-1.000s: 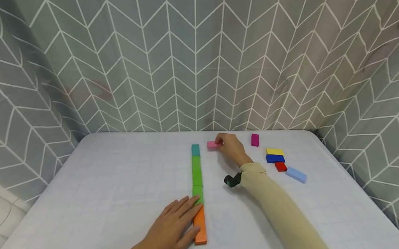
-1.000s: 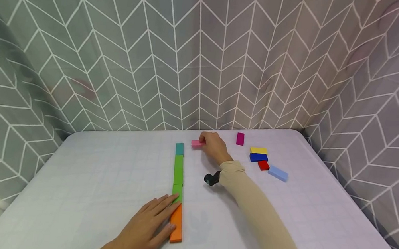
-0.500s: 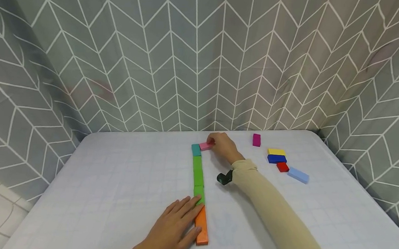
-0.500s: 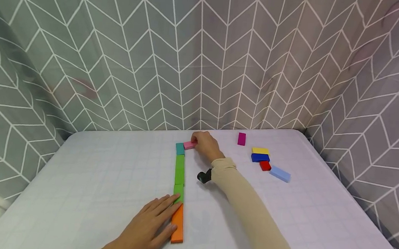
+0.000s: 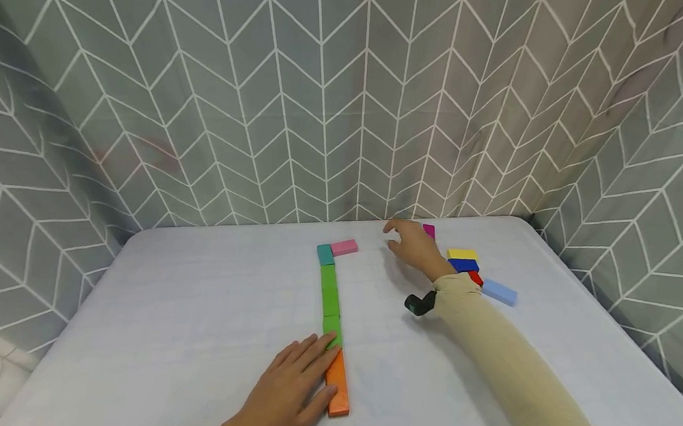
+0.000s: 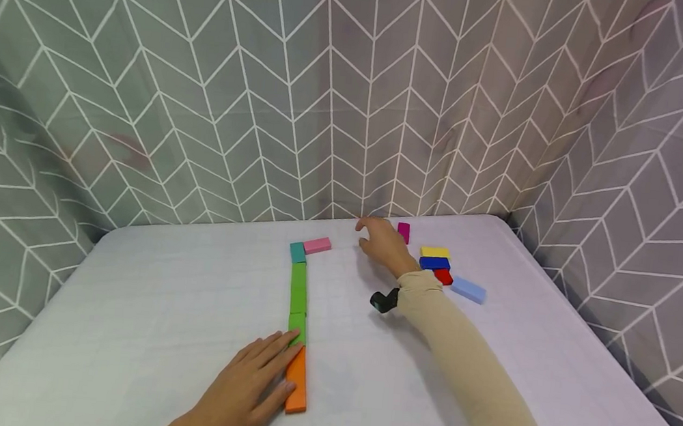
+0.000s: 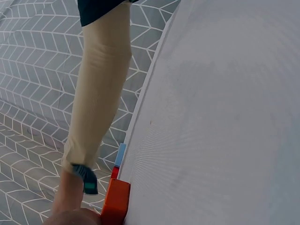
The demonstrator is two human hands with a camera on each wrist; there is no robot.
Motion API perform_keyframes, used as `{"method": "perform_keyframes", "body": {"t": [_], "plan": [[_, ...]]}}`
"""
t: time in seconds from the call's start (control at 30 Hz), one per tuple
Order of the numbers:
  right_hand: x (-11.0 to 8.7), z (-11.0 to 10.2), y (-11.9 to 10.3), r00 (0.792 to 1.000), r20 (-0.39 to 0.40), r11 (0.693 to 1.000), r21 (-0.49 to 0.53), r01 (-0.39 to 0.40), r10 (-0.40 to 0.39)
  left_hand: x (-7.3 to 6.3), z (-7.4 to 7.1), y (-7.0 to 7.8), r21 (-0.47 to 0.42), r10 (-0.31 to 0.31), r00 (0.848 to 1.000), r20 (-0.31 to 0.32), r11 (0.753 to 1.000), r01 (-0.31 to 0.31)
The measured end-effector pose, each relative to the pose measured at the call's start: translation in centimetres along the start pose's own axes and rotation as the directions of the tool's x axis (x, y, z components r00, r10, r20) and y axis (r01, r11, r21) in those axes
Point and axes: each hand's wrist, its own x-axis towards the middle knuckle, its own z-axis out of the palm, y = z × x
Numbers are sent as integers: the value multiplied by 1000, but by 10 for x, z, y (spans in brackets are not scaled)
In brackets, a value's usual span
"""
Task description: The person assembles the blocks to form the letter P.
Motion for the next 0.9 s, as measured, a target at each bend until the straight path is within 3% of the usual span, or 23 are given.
{"method": "perform_keyframes", "body": {"t": [0.2, 0.4, 0.6, 0.9], "plan": [[-27, -28, 49, 991, -13, 988, -83, -133, 133, -2, 2, -3, 3, -6, 1000, -17, 1000, 6], [-45, -47, 82, 959, 102, 959, -133, -250, 264, -4, 2, -4, 18, -1, 999, -42, 1000, 2], [-57, -61, 97, 943, 157, 951, -150, -272, 295, -4, 2, -3, 16, 11, 997, -79, 1000, -10], [-66, -80, 106, 934, 270, 964, -184, -191, 236, 0, 2, -1, -2, -3, 1000, -9, 1000, 3]]}}
